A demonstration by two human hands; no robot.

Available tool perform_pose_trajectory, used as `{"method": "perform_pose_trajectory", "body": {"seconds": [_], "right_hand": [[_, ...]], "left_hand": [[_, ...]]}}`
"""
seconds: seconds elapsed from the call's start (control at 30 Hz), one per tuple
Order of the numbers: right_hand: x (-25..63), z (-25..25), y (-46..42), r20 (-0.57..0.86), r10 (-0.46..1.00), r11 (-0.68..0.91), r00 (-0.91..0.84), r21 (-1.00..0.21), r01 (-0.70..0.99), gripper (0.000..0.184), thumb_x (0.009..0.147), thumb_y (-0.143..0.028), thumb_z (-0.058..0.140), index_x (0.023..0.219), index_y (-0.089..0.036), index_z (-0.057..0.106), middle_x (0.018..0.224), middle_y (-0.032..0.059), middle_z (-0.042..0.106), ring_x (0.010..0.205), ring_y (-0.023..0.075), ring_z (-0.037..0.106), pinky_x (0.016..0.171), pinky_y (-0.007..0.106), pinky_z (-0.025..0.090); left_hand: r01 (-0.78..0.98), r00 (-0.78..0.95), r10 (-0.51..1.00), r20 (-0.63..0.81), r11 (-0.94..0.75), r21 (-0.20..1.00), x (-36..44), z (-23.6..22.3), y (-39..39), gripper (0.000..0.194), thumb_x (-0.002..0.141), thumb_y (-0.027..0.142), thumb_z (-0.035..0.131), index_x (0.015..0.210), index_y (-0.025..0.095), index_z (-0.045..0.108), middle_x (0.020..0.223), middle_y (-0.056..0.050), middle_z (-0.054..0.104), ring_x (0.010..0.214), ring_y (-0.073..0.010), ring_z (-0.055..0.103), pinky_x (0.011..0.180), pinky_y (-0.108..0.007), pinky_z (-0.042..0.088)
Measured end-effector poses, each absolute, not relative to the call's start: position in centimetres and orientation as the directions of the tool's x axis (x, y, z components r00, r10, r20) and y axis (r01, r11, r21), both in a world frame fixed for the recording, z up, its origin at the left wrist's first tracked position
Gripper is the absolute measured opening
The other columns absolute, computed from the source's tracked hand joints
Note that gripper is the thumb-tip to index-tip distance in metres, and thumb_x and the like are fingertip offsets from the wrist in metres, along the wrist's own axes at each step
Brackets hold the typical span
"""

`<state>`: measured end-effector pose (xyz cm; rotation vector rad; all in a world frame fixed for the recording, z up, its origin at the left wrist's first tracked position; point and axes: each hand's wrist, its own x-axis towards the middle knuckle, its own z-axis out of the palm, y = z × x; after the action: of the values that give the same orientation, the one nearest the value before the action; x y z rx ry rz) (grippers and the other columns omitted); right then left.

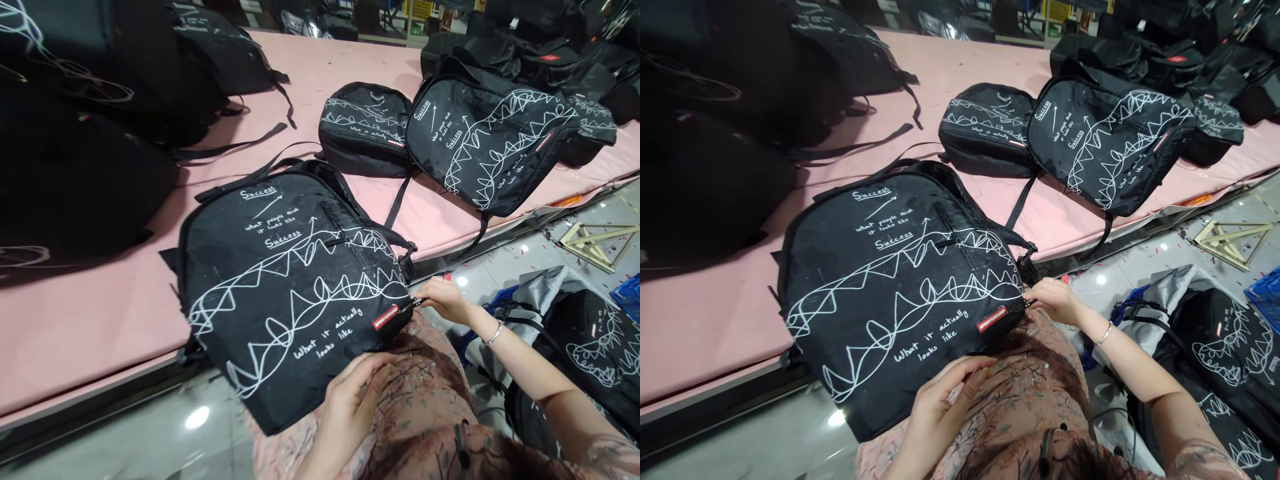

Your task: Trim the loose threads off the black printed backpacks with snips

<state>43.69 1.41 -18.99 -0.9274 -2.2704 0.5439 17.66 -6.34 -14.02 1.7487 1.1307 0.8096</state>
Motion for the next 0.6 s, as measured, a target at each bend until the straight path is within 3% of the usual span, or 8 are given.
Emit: {"method": "perform_pose_trajectory", "body": {"seconds": [0.6], "right_hand": [[41.3, -16.4, 1.9, 0.299, 0.646, 0.755, -0.702, -0.386, 0.531, 0.019, 0.091, -0.016, 0.045, 0.104, -0.018, 0.057, 0.086, 0.0058, 0.063, 0.080, 0.0164, 0.053, 0.072, 0.030, 0.043]], "left_hand": [[0.336, 0.360, 0.927, 0.101, -0.230, 0.913, 18.0, -14.0, -6.5, 0.016, 0.083, 0.021, 0.053, 0.091, 0.024, 0.067, 0.084, -0.003, 0.070, 0.076, -0.0140, 0.065, 0.067, -0.022, 0.052]]}}
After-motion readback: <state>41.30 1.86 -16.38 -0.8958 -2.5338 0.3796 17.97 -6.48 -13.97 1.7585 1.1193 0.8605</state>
